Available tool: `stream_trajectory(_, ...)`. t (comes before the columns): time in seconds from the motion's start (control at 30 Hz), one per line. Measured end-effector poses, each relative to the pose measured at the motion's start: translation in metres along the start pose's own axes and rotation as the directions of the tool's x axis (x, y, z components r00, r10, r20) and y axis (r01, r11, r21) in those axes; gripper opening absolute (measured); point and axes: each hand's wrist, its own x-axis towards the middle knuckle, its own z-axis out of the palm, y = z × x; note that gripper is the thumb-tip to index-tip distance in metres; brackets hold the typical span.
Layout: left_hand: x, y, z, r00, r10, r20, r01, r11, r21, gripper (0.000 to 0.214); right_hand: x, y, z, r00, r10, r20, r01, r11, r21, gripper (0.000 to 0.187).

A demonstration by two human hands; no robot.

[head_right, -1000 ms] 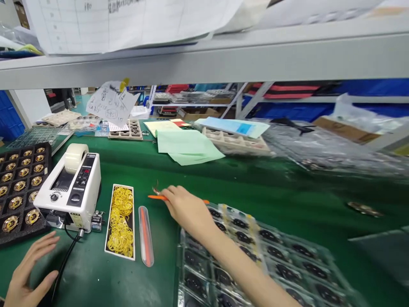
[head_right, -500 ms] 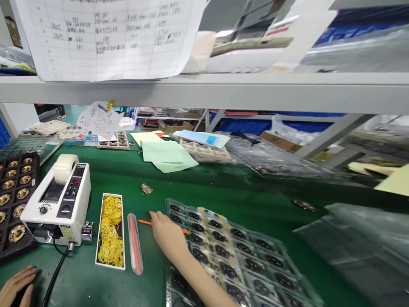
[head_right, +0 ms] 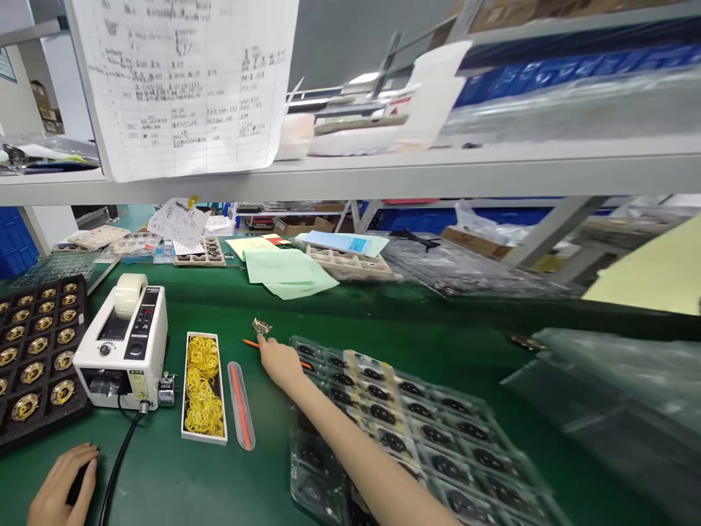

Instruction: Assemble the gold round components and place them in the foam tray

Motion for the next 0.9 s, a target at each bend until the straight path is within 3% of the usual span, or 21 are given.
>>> stream_trajectory(0.13,0.004,0.004,0.0,0.996,-0.079,-0.035,0.08,0.997,0.011,0.024,-0.004,-0.012,-0.009,0.999,0.027,-0.03,-0.027,1.0,0.0,0.034)
stream_trajectory(0.3,0.009,0.015,-0.002,0.992,-0.108,-0.06,0.107,0.994,-0.021,0.026,-0.048,-0.017,-0.014,0.996,0.017,-0.086,-0.012,0.999,0.05,0.032)
stream_trajectory(0.43,-0.002,0.017,-0.02,0.989,-0.139,-0.043,0.132,0.983,-0.131,0.027,-0.094,0.0,-0.017,0.992,0.001,-0.125,0.017,0.99,0.141,0.031)
stream_trajectory(0.57,-0.035,0.01,-0.047,0.97,-0.241,-0.04,0.233,0.961,-0.152,0.027,-0.121,0.031,-0.02,0.994,-0.004,-0.109,0.031,0.969,0.245,0.029)
stream_trajectory(0.63,-0.051,0.002,-0.057,0.956,-0.289,-0.06,0.28,0.952,-0.126,0.029,-0.116,0.046,-0.024,0.996,0.01,-0.091,0.017,0.956,0.293,0.028)
stream_trajectory(0.73,-0.062,-0.013,-0.061,0.953,-0.298,-0.058,0.294,0.953,-0.074,0.029,-0.085,0.062,-0.034,0.996,0.018,-0.083,0.013,0.935,0.354,0.028)
stream_trajectory(0.9,-0.053,-0.03,-0.038,0.967,-0.23,-0.113,0.222,0.972,-0.078,0.023,-0.002,0.066,-0.048,0.995,-0.041,-0.091,0.074,0.917,0.392,0.03)
